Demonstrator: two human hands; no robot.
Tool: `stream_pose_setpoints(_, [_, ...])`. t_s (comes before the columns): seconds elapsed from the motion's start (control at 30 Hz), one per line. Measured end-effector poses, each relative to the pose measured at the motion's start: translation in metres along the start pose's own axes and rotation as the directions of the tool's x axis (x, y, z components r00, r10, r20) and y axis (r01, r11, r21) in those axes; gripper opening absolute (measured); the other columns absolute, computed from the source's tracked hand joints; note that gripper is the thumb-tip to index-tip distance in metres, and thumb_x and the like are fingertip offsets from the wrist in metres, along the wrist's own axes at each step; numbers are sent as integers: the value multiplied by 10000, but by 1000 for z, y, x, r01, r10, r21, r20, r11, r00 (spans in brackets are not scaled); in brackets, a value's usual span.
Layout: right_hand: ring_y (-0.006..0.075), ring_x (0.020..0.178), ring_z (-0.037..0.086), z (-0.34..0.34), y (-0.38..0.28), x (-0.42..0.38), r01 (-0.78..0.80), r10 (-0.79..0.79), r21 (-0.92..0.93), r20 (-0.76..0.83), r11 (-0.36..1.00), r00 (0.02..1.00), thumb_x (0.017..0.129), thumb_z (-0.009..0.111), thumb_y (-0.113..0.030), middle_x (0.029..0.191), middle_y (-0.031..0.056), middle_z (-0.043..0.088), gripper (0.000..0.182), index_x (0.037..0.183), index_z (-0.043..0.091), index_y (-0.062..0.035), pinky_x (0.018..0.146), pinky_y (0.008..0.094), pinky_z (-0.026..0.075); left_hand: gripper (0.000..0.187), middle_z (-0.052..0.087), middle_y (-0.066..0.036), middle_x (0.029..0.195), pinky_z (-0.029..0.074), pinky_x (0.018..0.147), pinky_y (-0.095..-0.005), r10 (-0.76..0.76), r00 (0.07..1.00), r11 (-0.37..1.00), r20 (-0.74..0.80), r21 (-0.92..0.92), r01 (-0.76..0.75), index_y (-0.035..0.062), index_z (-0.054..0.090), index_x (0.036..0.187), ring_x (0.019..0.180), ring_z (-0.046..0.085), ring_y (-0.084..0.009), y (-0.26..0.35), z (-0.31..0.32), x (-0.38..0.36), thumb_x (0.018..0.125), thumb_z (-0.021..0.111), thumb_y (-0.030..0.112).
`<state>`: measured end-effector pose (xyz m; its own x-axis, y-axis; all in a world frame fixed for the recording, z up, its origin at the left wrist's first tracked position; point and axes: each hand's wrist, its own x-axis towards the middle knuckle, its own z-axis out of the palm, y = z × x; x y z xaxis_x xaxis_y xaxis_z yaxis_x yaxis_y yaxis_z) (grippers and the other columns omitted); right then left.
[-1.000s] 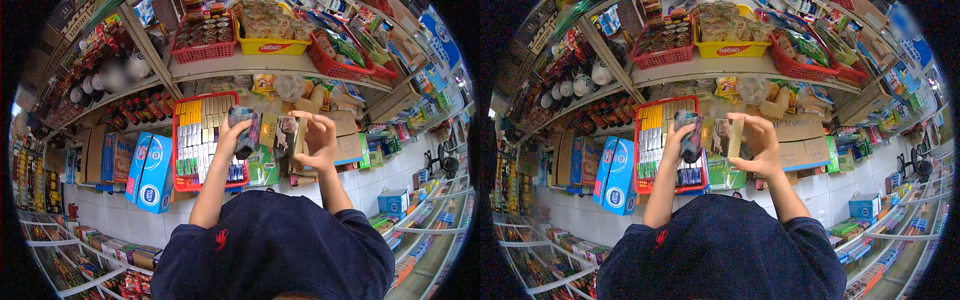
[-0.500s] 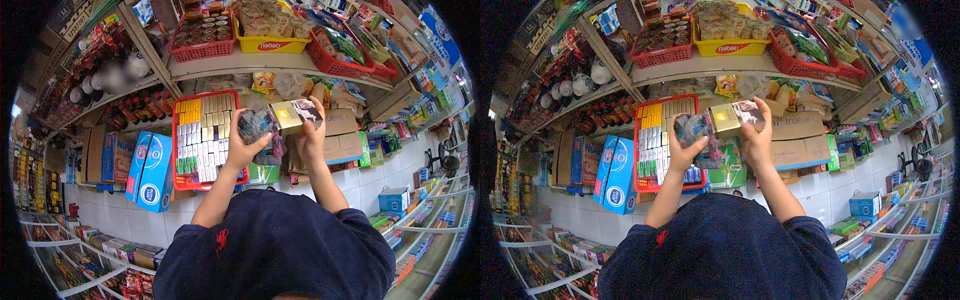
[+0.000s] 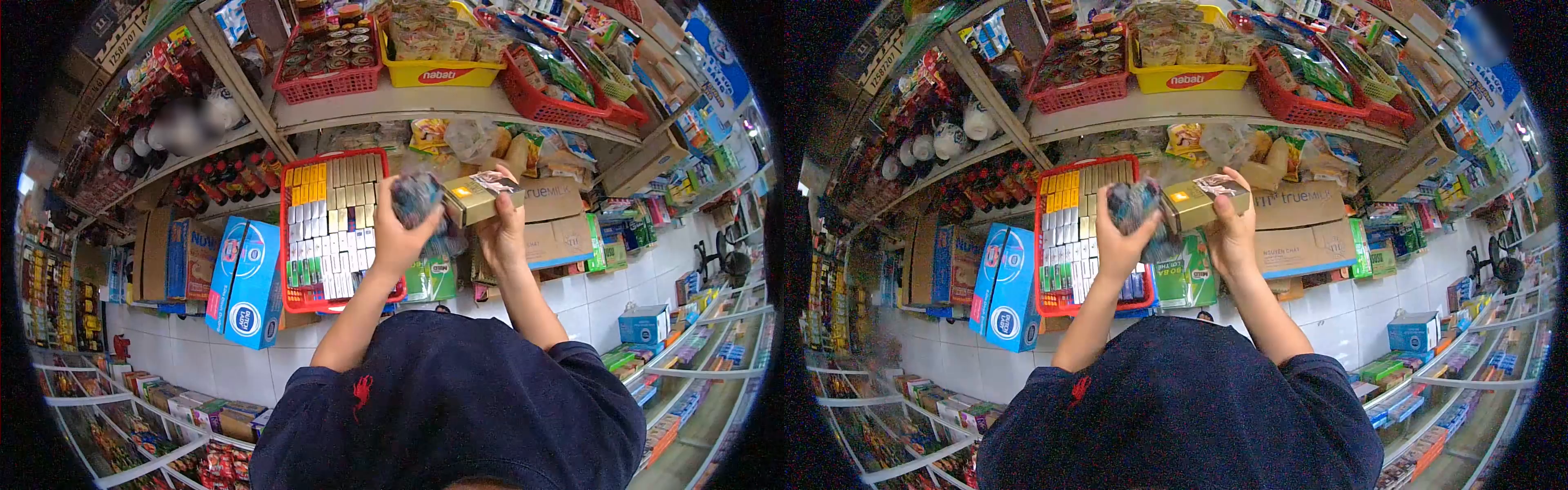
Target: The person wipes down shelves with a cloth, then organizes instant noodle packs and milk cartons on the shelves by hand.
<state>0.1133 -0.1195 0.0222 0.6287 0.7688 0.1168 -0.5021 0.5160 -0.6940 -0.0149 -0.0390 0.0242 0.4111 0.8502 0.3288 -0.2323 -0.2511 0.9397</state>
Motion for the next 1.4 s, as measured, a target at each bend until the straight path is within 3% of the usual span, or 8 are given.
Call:
stream_pose_setpoints(0.1, [216, 1000, 490, -1, 2, 1, 22, -23, -33, -54, 999, 998, 712, 716, -254, 1098, 90, 442, 670, 1225, 324, -73, 845, 344, 444, 549, 487, -71, 939, 410, 804, -274, 202, 958, 969, 201, 104, -226, 37, 389, 1066, 869, 509, -151, 12, 2, -12, 641, 728, 108])
stream_pose_setpoints(0.37, [211, 1002, 448, -12, 0, 0, 107, -5, -484, 207, 869, 978, 610, 702, -22, 1051, 75, 428, 626, 1151, 393, -75, 874, 298, 375, 442, 545, -69, 859, 442, 719, -268, -18, 999, 997, -37, -82, 15, 17, 409, 1024, 766, 541, -135, 0, -10, 9, 691, 688, 98])
stream_pose_setpoints(0.47, [280, 1003, 490, -16, -5, 6, 469, -294, -836, 389, 284, 873, 586, 598, 98, 1052, 127, 482, 425, 977, 497, -32, 818, 310, 409, 432, 570, -92, 836, 447, 712, -279, 17, 1000, 999, -6, 52, -17, 25, 413, 1022, 754, 566, -162, -1, -4, 7, 695, 683, 105])
stream_pose_setpoints(0.87, [268, 881, 575, -25, -48, 0, 513, -130, -858, 511, -18, 850, 589, 603, 116, 975, 121, 571, 423, 987, 548, -16, 712, 303, 465, 486, 523, -90, 967, 403, 817, -294, 30, 920, 995, 392, 77, -66, 23, 419, 1052, 915, 507, -161, 15, 30, 11, 636, 662, 85])
stream_pose_setpoints(1.03, [317, 888, 559, -31, -50, -5, 620, -240, -778, 586, 99, 774, 511, 547, 125, 933, 128, 570, 472, 960, 545, -21, 744, 352, 452, 513, 522, -82, 985, 377, 850, -278, -157, 934, 987, 320, 91, 135, 40, 412, 1062, 945, 492, -144, 12, 27, 17, 621, 670, 81])
stream_pose_setpoints(1.23, [260, 784, 559, -39, -38, -7, 579, -169, -787, 554, 215, 815, 562, 656, 5, 836, 111, 561, 364, 905, 535, -8, 702, 311, 448, 544, 495, -83, 1018, 404, 837, -307, 159, 887, 984, 433, 1, -176, 38, 392, 1108, 941, 500, -161, 23, 27, 1, 639, 667, 65])
stream_pose_setpoints(1.3, [199, 806, 531, -38, -25, -15, 440, -236, -671, 376, 597, 896, 602, 721, -161, 881, 88, 542, 439, 958, 501, -29, 718, 284, 422, 513, 558, -90, 908, 426, 781, -297, -26, 965, 985, 260, -157, 68, 38, 416, 1046, 837, 550, -166, 18, 31, 3, 621, 692, 120])
stream_pose_setpoints(1.4, [168, 972, 461, -20, 3, -16, 348, -224, -488, 295, 801, 929, 638, 697, -412, 1096, 101, 461, 705, 1150, 371, -54, 796, 280, 382, 508, 528, -86, 965, 421, 805, -294, -35, 977, 985, 210, -160, 70, 30, 390, 1076, 874, 534, -157, 14, 34, 1, 654, 668, 70])
